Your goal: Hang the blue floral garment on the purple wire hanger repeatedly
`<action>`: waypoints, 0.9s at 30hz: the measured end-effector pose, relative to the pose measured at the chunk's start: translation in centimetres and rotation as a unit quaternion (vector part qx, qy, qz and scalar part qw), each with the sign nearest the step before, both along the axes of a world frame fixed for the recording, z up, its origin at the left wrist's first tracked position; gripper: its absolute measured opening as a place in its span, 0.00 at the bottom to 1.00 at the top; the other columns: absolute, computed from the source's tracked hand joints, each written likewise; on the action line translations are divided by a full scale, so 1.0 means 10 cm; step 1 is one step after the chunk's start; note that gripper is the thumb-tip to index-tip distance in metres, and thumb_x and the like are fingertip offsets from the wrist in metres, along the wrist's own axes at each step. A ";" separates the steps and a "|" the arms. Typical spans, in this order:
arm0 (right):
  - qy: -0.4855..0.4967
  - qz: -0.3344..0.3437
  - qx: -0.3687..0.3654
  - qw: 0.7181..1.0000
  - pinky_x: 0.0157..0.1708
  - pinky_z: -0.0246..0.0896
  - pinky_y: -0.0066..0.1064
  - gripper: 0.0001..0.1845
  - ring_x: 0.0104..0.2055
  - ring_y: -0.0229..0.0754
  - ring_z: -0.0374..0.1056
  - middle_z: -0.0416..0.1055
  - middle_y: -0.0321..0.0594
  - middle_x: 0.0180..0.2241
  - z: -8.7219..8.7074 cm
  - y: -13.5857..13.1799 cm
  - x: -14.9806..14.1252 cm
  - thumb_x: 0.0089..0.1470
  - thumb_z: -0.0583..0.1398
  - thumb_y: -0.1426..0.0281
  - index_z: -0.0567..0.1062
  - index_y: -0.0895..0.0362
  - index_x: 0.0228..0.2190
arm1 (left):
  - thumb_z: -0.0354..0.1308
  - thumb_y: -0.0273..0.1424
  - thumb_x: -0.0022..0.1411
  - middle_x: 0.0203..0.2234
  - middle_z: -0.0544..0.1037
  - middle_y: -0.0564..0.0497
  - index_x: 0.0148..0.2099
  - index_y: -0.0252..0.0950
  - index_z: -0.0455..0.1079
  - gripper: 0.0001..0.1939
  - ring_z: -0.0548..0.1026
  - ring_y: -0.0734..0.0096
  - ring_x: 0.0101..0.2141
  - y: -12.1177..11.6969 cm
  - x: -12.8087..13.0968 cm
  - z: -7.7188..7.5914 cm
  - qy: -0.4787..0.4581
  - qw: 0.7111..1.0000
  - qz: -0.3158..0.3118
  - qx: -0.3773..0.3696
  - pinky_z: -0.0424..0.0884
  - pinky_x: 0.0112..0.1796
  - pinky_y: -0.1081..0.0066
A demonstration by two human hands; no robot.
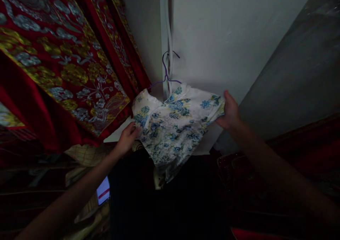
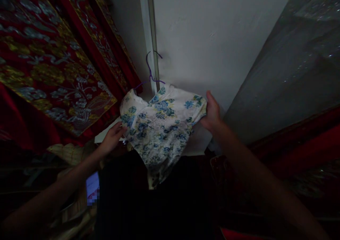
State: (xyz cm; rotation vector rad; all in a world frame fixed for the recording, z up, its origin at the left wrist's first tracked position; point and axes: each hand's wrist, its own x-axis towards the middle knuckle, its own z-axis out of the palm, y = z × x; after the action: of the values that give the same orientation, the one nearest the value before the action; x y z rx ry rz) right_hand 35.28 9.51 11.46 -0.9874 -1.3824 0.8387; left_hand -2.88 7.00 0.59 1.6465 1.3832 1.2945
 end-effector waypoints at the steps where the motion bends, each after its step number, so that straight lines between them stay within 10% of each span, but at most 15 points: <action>1: -0.002 0.017 -0.020 1.000 0.39 0.72 0.37 0.30 0.39 0.45 0.75 0.78 0.49 0.39 0.00 -0.05 0.05 0.62 0.56 0.46 0.79 0.61 0.39 | 0.60 0.45 0.59 0.32 0.76 0.52 0.48 0.36 0.70 0.21 0.74 0.66 0.33 0.01 -0.03 -0.02 -0.007 1.000 -0.006 0.003 0.70 0.36 0.69; 7: -0.065 0.027 -0.004 0.998 0.27 0.67 0.33 0.23 0.28 0.44 0.72 0.78 0.41 0.28 0.23 -0.22 -0.01 0.46 0.70 0.46 0.80 0.53 0.30 | 0.62 0.40 0.60 0.56 0.73 0.41 0.58 0.39 0.69 0.25 0.72 0.52 0.55 0.16 0.03 0.02 0.007 0.995 0.039 0.088 0.71 0.52 0.53; 13: -0.002 -0.020 0.087 0.996 0.35 0.71 0.36 0.26 0.37 0.48 0.75 0.76 0.42 0.32 0.62 0.03 -0.38 0.52 0.64 0.43 0.78 0.53 0.36 | 0.59 0.48 0.64 0.63 0.67 0.40 0.64 0.39 0.63 0.32 0.69 0.54 0.59 0.26 0.21 0.60 -0.040 0.979 0.072 0.189 0.66 0.59 0.56; 18: -0.143 0.085 0.130 0.978 0.40 0.70 0.37 0.24 0.39 0.46 0.73 0.75 0.42 0.35 0.36 -0.67 -0.80 0.65 0.53 0.48 0.78 0.53 0.42 | 0.44 0.62 0.66 0.49 0.78 0.37 0.56 0.32 0.71 0.39 0.77 0.52 0.50 0.10 0.38 1.18 -0.197 0.980 -0.016 0.018 0.74 0.46 0.59; 24: -0.395 0.430 0.158 0.796 0.50 0.69 0.37 0.30 0.51 0.48 0.73 0.74 0.48 0.53 -0.02 -1.29 -0.94 0.59 0.65 0.58 0.70 0.55 0.59 | 0.66 0.41 0.56 0.35 0.81 0.41 0.45 0.34 0.77 0.18 0.73 0.68 0.23 -0.53 0.65 1.49 -0.210 0.934 -0.203 -0.206 0.70 0.24 0.68; 27: -0.343 0.339 0.192 0.855 0.51 0.68 0.36 0.12 0.49 0.43 0.73 0.76 0.43 0.47 0.03 -0.96 -0.72 0.63 0.61 0.64 0.77 0.54 0.47 | 0.67 0.41 0.55 0.26 0.79 0.47 0.45 0.37 0.78 0.18 0.61 0.78 0.15 -0.84 0.62 1.52 -0.127 0.924 -0.264 -0.246 0.54 0.15 0.75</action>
State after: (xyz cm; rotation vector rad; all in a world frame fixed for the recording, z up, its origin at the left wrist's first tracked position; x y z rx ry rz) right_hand 28.12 -0.10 11.81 -0.4655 -2.4959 0.6688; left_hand 3.32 -1.36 15.77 1.3152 0.9142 0.7335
